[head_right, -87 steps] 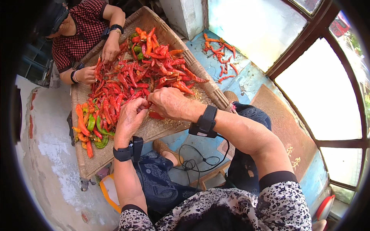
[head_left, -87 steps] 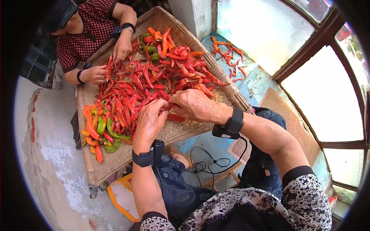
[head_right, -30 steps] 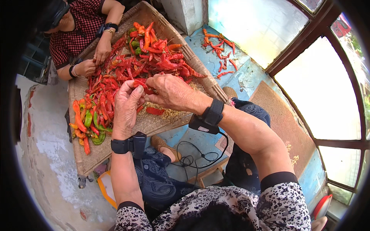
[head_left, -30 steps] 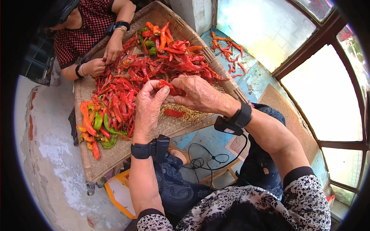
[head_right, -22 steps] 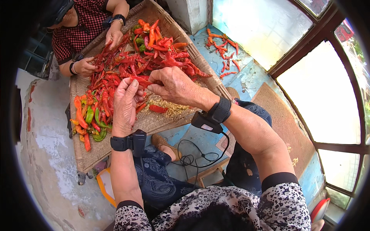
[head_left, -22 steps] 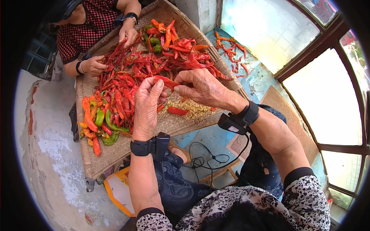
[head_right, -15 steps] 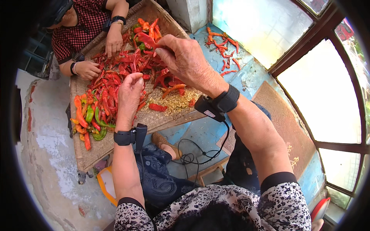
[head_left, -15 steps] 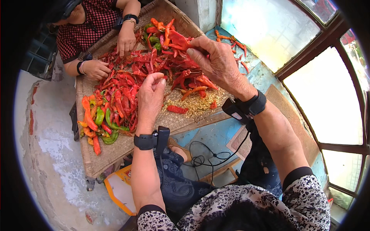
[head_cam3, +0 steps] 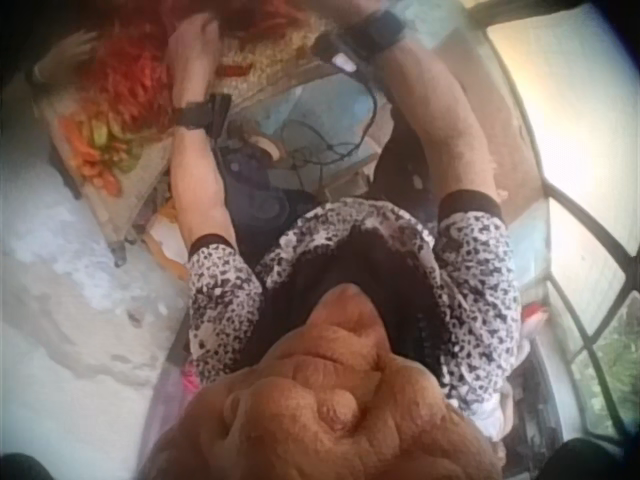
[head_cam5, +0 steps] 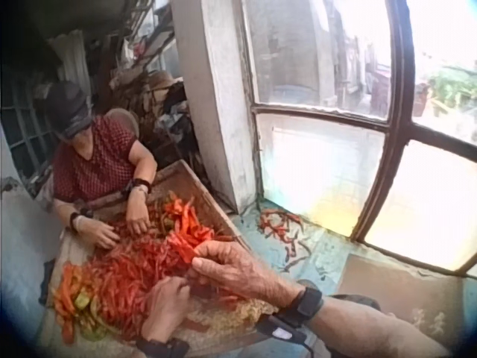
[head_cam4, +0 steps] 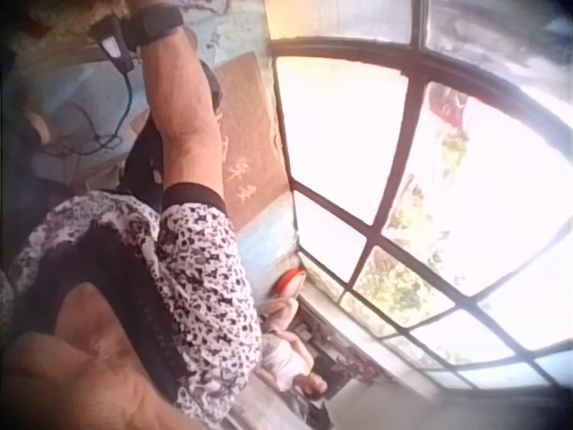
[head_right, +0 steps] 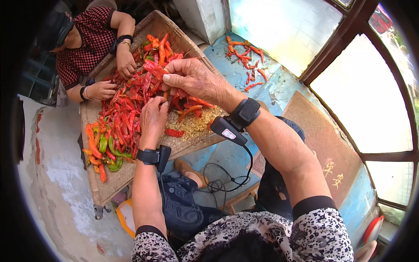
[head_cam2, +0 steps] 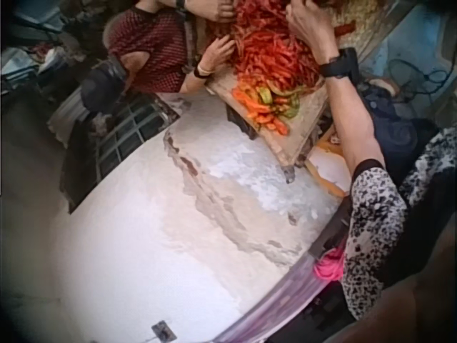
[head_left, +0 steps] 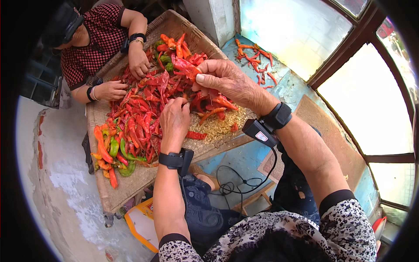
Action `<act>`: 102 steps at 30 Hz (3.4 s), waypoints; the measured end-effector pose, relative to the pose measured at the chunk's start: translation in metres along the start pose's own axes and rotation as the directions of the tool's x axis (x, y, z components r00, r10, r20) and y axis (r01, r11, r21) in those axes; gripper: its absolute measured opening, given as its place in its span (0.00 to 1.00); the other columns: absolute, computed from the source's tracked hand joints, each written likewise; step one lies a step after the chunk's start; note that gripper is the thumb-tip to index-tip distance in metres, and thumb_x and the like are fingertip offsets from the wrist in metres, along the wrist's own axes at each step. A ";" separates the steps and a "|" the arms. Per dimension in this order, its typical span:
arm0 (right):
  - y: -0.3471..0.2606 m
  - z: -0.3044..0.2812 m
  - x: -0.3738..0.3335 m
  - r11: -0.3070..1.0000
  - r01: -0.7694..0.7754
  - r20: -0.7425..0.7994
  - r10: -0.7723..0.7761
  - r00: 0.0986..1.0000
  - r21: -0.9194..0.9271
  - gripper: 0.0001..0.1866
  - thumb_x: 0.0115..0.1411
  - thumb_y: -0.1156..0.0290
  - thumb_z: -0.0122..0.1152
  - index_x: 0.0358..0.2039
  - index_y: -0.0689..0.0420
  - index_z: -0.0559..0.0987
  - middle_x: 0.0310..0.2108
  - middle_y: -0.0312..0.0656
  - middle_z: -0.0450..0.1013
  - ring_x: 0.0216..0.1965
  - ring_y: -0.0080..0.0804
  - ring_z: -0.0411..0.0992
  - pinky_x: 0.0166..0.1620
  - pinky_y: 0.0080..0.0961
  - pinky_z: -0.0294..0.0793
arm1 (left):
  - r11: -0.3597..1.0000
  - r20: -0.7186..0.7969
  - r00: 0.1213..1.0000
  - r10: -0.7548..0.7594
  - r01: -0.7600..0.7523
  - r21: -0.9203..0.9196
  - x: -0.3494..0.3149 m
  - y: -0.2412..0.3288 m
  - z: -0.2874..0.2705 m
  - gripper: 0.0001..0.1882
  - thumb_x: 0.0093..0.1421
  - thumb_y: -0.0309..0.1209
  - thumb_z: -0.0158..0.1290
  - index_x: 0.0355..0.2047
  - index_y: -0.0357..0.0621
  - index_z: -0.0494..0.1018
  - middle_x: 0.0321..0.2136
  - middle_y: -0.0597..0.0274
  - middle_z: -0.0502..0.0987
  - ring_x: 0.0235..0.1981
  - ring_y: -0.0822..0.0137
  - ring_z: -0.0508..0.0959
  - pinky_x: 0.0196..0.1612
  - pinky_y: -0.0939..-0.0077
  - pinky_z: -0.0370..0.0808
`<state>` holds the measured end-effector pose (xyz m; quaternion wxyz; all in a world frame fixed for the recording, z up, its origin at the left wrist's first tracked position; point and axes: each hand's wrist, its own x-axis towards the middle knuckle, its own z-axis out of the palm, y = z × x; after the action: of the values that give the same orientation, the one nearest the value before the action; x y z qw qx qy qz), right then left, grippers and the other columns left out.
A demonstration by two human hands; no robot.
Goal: The person sorts through a pile of peppers on a tray, breaking them open by hand to release the seeds and pulling off the stems.
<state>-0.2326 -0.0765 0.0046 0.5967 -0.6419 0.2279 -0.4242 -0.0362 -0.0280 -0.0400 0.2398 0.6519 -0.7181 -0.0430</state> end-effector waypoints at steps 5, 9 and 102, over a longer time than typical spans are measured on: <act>0.003 0.004 0.000 0.981 -0.061 0.013 0.060 0.998 0.187 0.13 0.66 0.61 0.55 0.31 0.58 0.75 0.20 0.32 0.72 0.18 0.13 0.63 0.21 0.13 0.63 | 0.986 -0.059 0.998 0.016 -0.025 -0.164 0.000 0.000 -0.011 0.06 0.56 0.25 0.54 0.33 0.37 0.72 0.28 0.51 0.74 0.31 0.52 0.76 0.35 0.62 0.71; 0.010 0.007 0.000 0.974 -0.045 0.058 0.033 0.998 0.221 0.13 0.67 0.62 0.54 0.31 0.58 0.76 0.20 0.31 0.72 0.17 0.12 0.62 0.20 0.11 0.62 | 0.928 0.008 0.988 -0.152 0.145 -0.343 -0.001 0.009 -0.018 0.07 0.57 0.23 0.53 0.37 0.37 0.72 0.28 0.59 0.75 0.27 0.70 0.75 0.34 0.73 0.73; 0.014 -0.020 -0.013 0.223 0.110 0.033 -0.324 0.946 -0.969 0.12 0.60 0.64 0.57 0.27 0.59 0.73 0.22 0.50 0.73 0.25 0.50 0.75 0.26 0.42 0.74 | 0.997 0.218 0.976 0.024 -0.039 0.065 -0.019 -0.035 -0.036 0.14 0.52 0.27 0.55 0.40 0.39 0.72 0.35 0.50 0.78 0.39 0.52 0.77 0.40 0.59 0.72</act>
<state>-0.2534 -0.0798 -0.0137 -0.0057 -0.8557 0.3979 -0.3308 0.0107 -0.0064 -0.0269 0.1382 0.6396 -0.7513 -0.0855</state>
